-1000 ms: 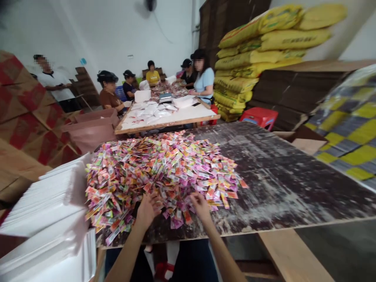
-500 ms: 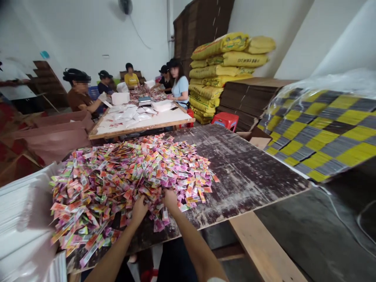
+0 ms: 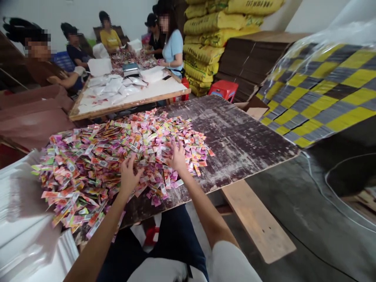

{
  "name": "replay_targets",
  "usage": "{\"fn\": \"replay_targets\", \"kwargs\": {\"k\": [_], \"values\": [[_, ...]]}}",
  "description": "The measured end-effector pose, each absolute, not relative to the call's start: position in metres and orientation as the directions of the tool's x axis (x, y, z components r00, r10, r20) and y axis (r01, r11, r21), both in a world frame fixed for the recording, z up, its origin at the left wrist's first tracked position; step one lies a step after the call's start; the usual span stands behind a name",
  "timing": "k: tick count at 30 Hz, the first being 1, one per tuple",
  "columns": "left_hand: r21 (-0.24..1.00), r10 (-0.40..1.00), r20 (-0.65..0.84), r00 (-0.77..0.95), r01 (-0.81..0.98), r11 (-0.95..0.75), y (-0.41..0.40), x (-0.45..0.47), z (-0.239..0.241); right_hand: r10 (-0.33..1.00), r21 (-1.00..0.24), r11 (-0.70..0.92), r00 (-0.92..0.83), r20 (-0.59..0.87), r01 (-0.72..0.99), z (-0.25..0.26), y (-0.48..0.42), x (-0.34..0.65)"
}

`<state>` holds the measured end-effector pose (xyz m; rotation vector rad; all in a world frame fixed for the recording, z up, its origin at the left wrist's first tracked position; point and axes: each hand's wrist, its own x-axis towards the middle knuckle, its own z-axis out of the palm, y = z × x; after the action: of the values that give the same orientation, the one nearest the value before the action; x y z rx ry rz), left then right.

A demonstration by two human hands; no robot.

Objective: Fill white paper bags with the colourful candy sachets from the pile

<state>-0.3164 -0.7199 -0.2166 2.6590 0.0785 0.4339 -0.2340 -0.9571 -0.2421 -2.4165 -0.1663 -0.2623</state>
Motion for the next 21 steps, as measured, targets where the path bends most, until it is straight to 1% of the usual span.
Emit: {"fn": "replay_targets", "kwargs": {"k": [2, 4, 6, 8, 12, 15, 18, 21], "values": [[0.305, 0.146, 0.158, 0.977, 0.092, -0.948, -0.72, -0.331, -0.244, 0.108, -0.565, -0.799, 0.973, 0.203, 0.207, -0.274, -0.946, -0.262], [0.186, 0.232, 0.045, 0.972, 0.22, -0.958, -0.726, -0.331, -0.268, 0.148, -0.49, -0.853, 0.983, 0.109, 0.183, -0.299, -0.929, -0.28], [0.123, 0.293, 0.029, 0.956, 0.287, -0.95, -0.733, -0.318, -0.282, 0.113, -0.432, -0.895, 0.993, 0.033, 0.116, -0.312, -0.912, -0.282], [0.141, 0.28, 0.04, 0.959, 0.272, -0.952, -0.737, -0.299, -0.286, 0.086, -0.422, -0.904, 0.996, -0.005, 0.075, -0.312, -0.903, -0.27], [0.228, 0.195, -0.004, 0.981, 0.19, -0.955, -0.741, -0.271, -0.276, 0.181, -0.469, -0.87, 0.983, -0.019, 0.151, -0.291, -0.906, -0.239], [0.282, 0.156, 0.024, 0.988, 0.143, -0.949, -0.752, -0.26, -0.259, 0.191, -0.476, -0.861, 0.981, 0.023, 0.179, -0.268, -0.925, -0.222], [0.331, 0.085, 0.106, 0.991, 0.045, -0.943, -0.778, -0.247, -0.23, 0.172, -0.457, -0.869, 0.982, 0.079, 0.189, -0.239, -0.957, -0.202], [0.326, -0.022, 0.169, 0.985, -0.077, -0.942, -0.805, -0.222, -0.192, 0.118, -0.457, -0.873, 0.982, 0.145, 0.172, -0.204, -0.992, -0.176]]}}
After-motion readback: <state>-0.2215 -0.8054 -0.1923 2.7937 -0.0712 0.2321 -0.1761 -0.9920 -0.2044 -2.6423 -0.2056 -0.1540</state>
